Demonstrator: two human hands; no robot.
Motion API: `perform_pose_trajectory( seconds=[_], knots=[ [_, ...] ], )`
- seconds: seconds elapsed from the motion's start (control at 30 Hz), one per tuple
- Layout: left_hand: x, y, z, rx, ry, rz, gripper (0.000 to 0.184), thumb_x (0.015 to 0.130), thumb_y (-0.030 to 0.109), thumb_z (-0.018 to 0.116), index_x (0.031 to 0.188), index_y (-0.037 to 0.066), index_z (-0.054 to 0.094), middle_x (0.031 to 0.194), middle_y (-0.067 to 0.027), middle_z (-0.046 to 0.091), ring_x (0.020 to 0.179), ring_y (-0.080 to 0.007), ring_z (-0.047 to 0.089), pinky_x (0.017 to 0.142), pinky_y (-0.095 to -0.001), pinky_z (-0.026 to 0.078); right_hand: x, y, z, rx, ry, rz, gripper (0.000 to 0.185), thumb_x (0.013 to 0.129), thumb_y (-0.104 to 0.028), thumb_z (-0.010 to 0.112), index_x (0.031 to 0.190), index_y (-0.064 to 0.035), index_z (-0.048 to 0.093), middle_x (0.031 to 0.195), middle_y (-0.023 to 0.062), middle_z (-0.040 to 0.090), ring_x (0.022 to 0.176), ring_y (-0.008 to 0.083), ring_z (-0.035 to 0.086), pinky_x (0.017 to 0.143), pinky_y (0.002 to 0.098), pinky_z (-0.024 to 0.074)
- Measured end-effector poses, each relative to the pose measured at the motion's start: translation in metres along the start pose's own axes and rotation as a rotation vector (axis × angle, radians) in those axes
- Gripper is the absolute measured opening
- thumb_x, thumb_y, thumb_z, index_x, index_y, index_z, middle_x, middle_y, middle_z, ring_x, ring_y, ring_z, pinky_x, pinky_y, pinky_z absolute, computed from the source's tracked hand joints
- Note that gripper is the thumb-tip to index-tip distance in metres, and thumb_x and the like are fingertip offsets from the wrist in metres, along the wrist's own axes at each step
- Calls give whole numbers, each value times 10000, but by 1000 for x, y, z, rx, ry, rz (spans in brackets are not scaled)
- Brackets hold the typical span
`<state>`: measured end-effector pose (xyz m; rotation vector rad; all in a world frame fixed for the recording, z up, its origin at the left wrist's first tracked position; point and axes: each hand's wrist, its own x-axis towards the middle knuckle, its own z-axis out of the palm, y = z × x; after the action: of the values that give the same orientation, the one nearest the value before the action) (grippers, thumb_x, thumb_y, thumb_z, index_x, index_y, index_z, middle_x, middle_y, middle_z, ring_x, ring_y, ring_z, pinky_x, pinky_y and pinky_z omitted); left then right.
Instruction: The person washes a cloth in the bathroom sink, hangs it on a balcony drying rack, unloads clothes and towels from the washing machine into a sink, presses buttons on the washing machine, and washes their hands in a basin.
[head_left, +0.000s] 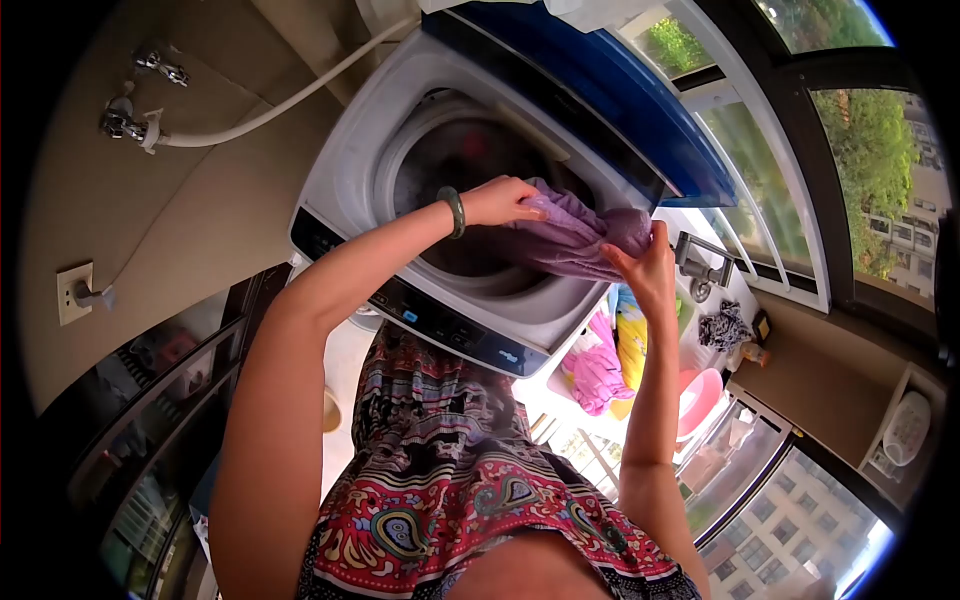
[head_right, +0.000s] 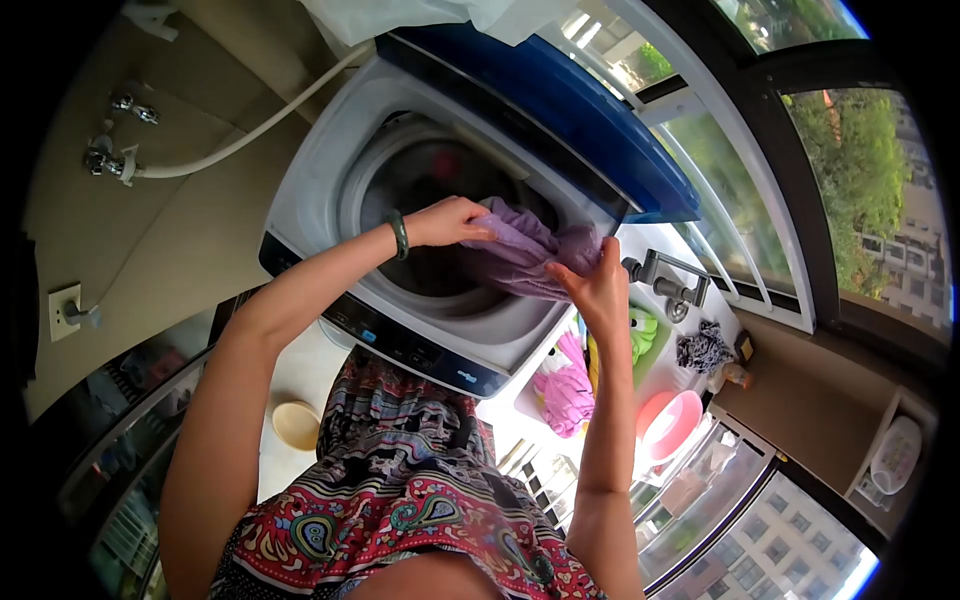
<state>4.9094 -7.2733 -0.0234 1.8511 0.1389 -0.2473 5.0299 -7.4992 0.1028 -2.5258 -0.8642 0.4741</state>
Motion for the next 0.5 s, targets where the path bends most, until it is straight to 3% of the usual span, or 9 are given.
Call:
perform_pose_trajectory(
  seconds=[0.03,0.1,0.13,0.17,0.23,0.27,0.33,0.37,0.5],
  knots=[
    [-1,19,-4,-11,-19,-15,258,851,262,654,918,13,648,751,-134,643,652,-204,590,631,-309,445,-1,-4,11,89,-4,-90,927,628,-218,859,1339,25,318,816,293,617,749,414,635,651,407,506],
    [-3,55,-1,-171,-30,219,249,861,257,638,927,17,658,769,-137,659,660,-209,609,635,-304,449,-1,-40,16,22,-237,13,1028,624,-211,859,1427,-44,240,833,268,635,768,431,636,649,432,500],
    [-4,79,-6,-52,-80,215,236,864,247,629,911,18,660,773,-134,666,676,-226,627,647,-308,458,2,-35,30,123,-218,-151,1101,625,-196,854,1474,-100,159,815,231,652,758,438,627,648,429,502],
    [-3,91,-6,-126,-118,262,241,854,242,628,843,3,650,762,-150,661,684,-242,633,647,-316,460,3,-43,35,315,-165,-267,845,641,-178,837,1357,-45,409,787,190,666,698,383,641,642,394,504],
    [-7,118,-24,40,-281,204,237,792,203,675,850,-12,594,762,-164,648,710,-289,632,659,-340,469,13,-17,51,341,-291,-172,463,682,-147,795,1081,7,617,764,173,668,665,240,649,641,339,501],
    [-9,114,-28,37,-271,194,237,792,203,675,850,-12,594,762,-164,648,710,-289,632,659,-340,469,13,-7,54,403,-233,-107,220,728,-126,734,860,33,657,756,104,675,683,123,605,640,296,489],
    [-13,101,-36,195,-65,478,301,710,142,715,887,-9,525,790,-167,636,755,-328,625,673,-365,476,5,-24,42,668,-238,36,189,740,-64,654,901,35,657,755,20,641,697,83,559,639,257,470],
    [-14,89,-37,254,-30,416,376,659,94,730,943,20,495,837,-144,611,805,-344,605,696,-387,478,2,-36,34,757,-212,30,182,740,-47,635,901,34,657,764,2,629,700,79,551,641,244,463],
    [-9,7,-19,364,203,372,290,652,50,703,907,69,566,841,-103,578,864,-314,560,740,-394,459,-3,-68,16,674,-181,3,207,744,-13,612,941,21,668,796,5,635,732,66,542,670,226,460]
  ],
)
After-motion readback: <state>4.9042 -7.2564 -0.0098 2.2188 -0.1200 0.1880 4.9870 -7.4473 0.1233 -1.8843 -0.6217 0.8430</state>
